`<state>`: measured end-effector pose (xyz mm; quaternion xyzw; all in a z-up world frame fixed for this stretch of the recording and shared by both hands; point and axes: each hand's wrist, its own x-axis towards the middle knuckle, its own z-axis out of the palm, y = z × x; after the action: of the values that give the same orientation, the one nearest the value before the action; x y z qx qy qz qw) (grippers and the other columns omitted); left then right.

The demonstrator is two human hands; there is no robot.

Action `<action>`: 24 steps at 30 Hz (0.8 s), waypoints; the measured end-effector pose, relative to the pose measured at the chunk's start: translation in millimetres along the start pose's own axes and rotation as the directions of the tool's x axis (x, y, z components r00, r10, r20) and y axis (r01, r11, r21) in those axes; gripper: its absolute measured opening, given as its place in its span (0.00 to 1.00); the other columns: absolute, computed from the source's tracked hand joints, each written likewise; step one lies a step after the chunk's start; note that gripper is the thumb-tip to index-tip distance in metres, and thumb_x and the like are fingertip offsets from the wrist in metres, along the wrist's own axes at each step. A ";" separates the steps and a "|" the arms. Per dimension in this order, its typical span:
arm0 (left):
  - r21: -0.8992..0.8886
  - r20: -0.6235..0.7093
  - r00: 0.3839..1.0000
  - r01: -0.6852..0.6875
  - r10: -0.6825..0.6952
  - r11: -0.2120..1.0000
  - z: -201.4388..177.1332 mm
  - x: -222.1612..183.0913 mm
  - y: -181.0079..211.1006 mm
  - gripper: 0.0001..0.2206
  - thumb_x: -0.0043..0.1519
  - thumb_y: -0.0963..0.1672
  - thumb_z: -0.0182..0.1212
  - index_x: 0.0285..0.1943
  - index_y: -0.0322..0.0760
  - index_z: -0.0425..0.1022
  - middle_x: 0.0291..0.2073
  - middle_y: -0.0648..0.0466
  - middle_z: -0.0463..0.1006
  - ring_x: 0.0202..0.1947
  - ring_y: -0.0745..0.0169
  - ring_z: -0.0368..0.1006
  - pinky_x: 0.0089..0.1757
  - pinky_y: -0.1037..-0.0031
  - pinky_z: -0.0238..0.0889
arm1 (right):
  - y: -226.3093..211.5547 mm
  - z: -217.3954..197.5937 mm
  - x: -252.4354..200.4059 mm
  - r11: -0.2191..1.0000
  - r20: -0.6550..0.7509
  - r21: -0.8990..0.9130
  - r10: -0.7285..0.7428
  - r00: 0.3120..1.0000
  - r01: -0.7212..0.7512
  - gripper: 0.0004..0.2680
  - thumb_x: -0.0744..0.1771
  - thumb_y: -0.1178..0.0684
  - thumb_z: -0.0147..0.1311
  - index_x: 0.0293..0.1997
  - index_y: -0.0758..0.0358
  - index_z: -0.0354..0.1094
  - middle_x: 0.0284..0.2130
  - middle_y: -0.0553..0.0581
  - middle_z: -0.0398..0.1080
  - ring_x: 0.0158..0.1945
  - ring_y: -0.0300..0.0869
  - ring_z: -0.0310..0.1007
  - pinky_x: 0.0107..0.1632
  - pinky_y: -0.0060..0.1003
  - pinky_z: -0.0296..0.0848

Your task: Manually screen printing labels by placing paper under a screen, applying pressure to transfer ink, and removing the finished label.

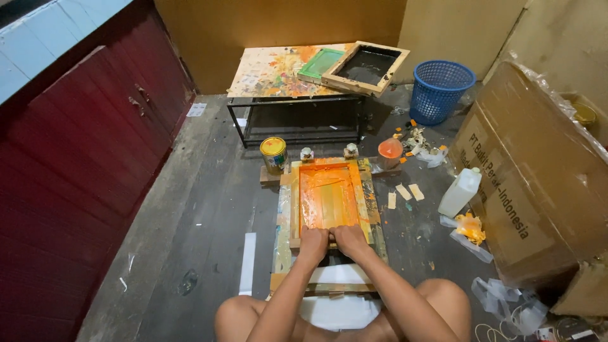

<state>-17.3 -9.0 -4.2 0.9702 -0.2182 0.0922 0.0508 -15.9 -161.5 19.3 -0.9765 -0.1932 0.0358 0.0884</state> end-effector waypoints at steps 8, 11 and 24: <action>-0.024 -0.001 1.000 0.001 -0.001 1.000 -4.5 -1.6 -0.3 0.09 0.56 0.39 0.57 0.34 0.44 0.85 0.24 0.53 0.83 0.30 0.48 0.82 0.40 0.62 0.52 | -9.1 -12.9 -5.6 0.999 -0.013 -0.043 -0.001 1.000 0.000 0.08 0.62 0.63 0.51 0.35 0.55 0.75 0.28 0.58 0.76 0.35 0.58 0.80 0.39 0.50 0.68; -0.021 -0.016 1.000 -0.005 0.005 1.000 2.1 -0.1 -1.1 0.09 0.56 0.40 0.57 0.33 0.44 0.85 0.23 0.54 0.82 0.29 0.49 0.82 0.40 0.63 0.52 | -11.4 -17.5 -8.2 0.999 -0.020 -0.031 -0.006 1.000 0.006 0.08 0.63 0.62 0.49 0.35 0.54 0.75 0.27 0.57 0.76 0.35 0.57 0.80 0.39 0.49 0.68; -0.046 -0.103 0.994 -0.053 0.048 0.998 9.7 0.1 -4.0 0.07 0.56 0.41 0.60 0.35 0.41 0.85 0.21 0.52 0.81 0.25 0.48 0.80 0.38 0.63 0.53 | -7.3 -10.4 -6.8 0.998 -0.029 -0.057 -0.036 0.999 0.034 0.09 0.65 0.62 0.47 0.39 0.56 0.76 0.27 0.59 0.76 0.33 0.58 0.79 0.38 0.51 0.68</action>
<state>-13.9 -6.8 -13.9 0.9570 -0.2419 0.1373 0.0831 -23.7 -159.1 31.1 -0.9755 -0.2099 0.0143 0.0642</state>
